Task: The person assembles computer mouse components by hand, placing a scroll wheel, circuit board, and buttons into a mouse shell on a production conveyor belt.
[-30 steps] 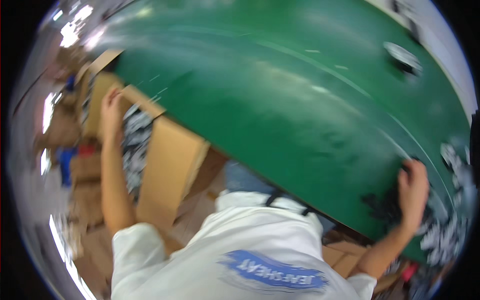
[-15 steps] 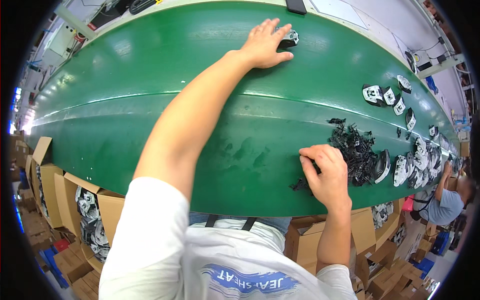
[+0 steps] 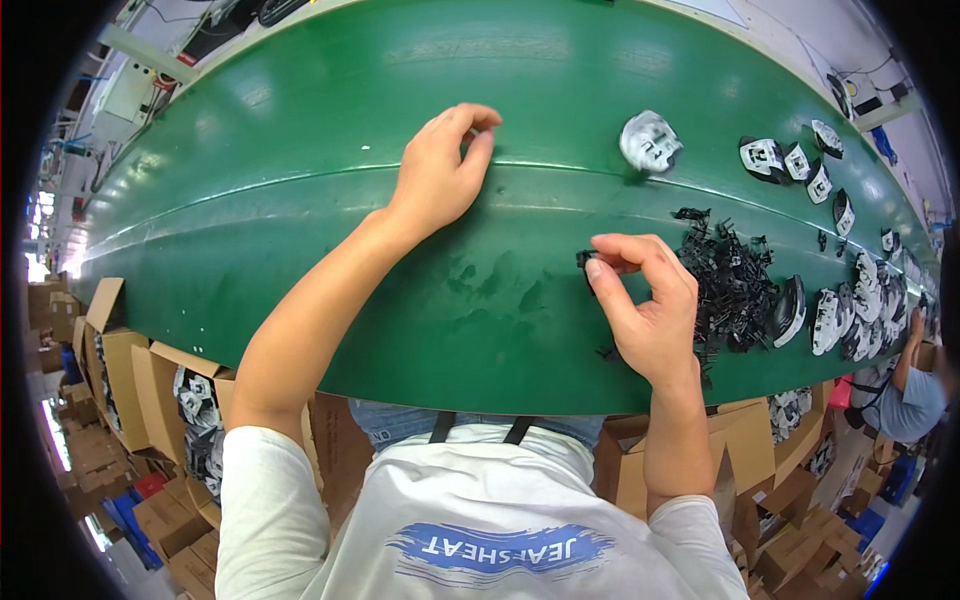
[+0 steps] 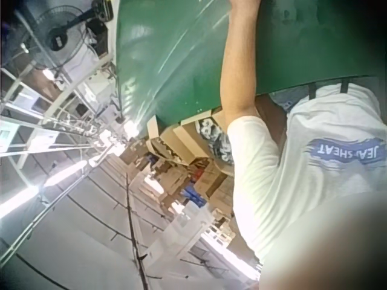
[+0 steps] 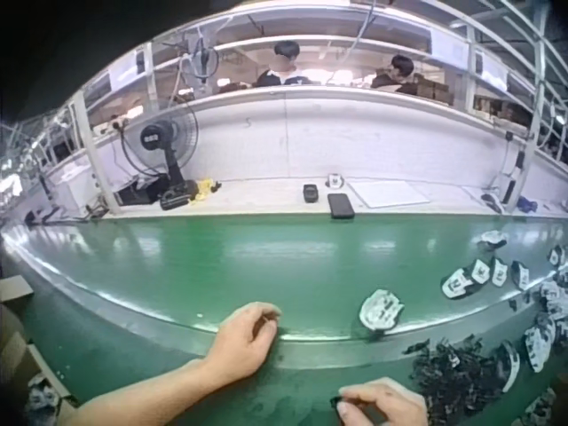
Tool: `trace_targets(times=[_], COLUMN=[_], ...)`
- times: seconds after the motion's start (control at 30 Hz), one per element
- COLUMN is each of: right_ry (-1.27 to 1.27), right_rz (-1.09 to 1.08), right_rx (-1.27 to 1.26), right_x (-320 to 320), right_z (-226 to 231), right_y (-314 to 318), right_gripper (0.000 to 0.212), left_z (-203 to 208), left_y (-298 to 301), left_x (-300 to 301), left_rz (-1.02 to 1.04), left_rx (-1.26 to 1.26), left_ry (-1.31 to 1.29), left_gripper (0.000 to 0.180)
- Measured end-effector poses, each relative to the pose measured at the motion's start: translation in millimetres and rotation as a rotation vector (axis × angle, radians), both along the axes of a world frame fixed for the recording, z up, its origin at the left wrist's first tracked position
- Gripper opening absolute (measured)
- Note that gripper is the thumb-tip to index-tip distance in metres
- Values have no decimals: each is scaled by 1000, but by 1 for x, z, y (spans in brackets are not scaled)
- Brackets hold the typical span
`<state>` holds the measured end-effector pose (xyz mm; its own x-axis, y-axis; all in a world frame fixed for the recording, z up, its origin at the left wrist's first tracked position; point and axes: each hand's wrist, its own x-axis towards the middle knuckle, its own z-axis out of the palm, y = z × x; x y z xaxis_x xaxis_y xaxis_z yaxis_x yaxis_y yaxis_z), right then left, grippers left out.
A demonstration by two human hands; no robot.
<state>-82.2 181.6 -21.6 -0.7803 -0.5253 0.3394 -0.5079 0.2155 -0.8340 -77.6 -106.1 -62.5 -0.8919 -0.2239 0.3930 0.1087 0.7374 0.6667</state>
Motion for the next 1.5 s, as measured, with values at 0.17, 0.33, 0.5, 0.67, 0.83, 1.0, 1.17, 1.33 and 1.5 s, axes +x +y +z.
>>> trace_targets(times=[0.17,0.33,0.5,0.67,0.83,1.0,1.17,1.33,1.5], right_ry=[-10,-60,-84,-243,-596,-738,-605,-479,-119], right_rz=[27,-71,-179,-15,0,-65,-1,423,212], right_rx=[54,66,32,-44,-546,-760,-592,-338,-288], right_x=[9,31,39,25,61,83,64,42,46], right_z=[5,-2,-5,0,-21,-38,-34,-5,-14], right_y=[5,29,48,45,-10,-59,-60,-53,-61], right_gripper=[19,18,19,22,22,20,22,22,20], left_z=[5,1,-3,22,21,7,21,35,36], left_y=[47,98,100,103,124,148,138,98,121], left_x=[-72,-135,-136,-27,79,136,181,190,185], left_rz=[-58,-46,-191,-219,94,209,187,-171,-381], left_rx=[384,-30,250,916,1337,1445,1574,1858,1795], left_ry=[-326,-336,-325,-253,102,188,85,-540,-616], left_gripper=[67,94,78,48,52,62,66,77,78])
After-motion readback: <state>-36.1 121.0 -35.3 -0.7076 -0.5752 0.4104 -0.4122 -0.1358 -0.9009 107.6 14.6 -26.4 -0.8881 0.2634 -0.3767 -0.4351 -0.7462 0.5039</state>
